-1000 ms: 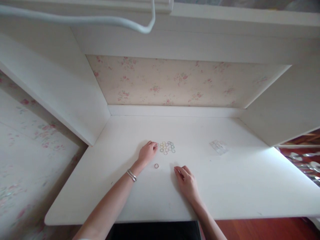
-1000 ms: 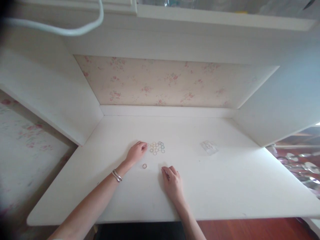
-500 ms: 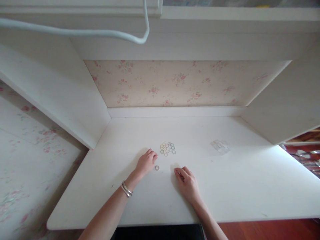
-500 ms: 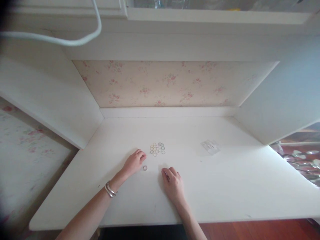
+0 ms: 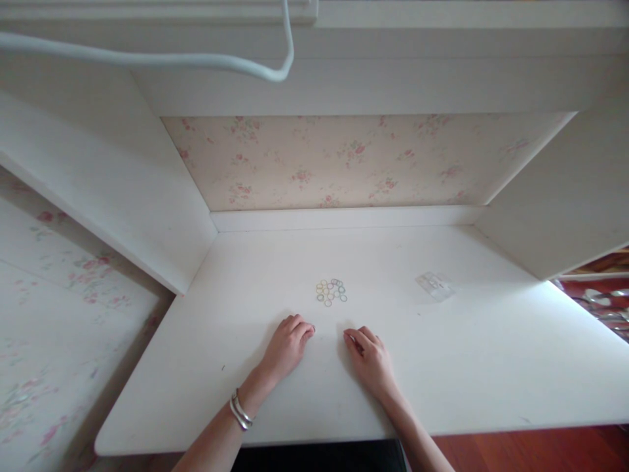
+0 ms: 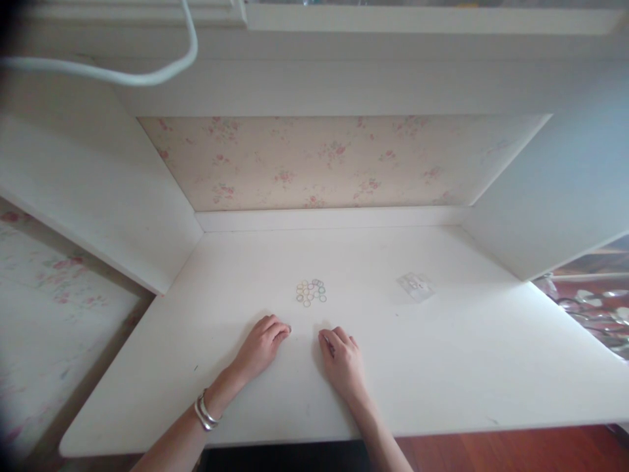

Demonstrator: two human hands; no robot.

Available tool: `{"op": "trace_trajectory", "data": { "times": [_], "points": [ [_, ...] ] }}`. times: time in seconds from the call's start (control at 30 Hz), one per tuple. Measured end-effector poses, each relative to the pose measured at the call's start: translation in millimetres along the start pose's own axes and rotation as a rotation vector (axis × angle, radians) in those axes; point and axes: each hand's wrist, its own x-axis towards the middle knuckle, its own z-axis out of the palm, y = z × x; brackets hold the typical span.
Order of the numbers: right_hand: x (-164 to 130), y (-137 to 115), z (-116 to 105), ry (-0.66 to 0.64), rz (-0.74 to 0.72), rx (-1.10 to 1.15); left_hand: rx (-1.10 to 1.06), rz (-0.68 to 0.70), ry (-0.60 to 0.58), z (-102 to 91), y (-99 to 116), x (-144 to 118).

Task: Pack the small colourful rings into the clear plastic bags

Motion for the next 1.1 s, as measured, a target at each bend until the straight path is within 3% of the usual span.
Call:
{"op": "trace_trajectory", "data": {
  "times": [0.17, 0.27, 0.47, 0.67, 0.9, 1.1],
  "points": [
    [0, 0, 1, -0.02, 0.022, -0.007, -0.051, 0.003, 0.017, 0.4, -1, -2],
    [5, -4, 1, -0.053, 0.056, -0.016, -0.178, -0.068, 0.082, -2.1, -6, -2],
    [38, -25, 7, -0.142, 0.06, -0.081, -0.321, -0.279, 0.215, -8.4, -18, 1],
    [66, -36, 13, -0.204, 0.04, -0.208, -0.398, -0.33, 0.227, -12.2, -17, 1],
    [59, -30, 16, -0.251, 0.05, -0.227, -0.439, -0.365, 0.206, -14.0, -19, 2],
    [46, -34, 20, -0.215, -0.032, -0.234, -0.444, -0.383, 0.219, -13.2, -18, 2]
  ]
}}
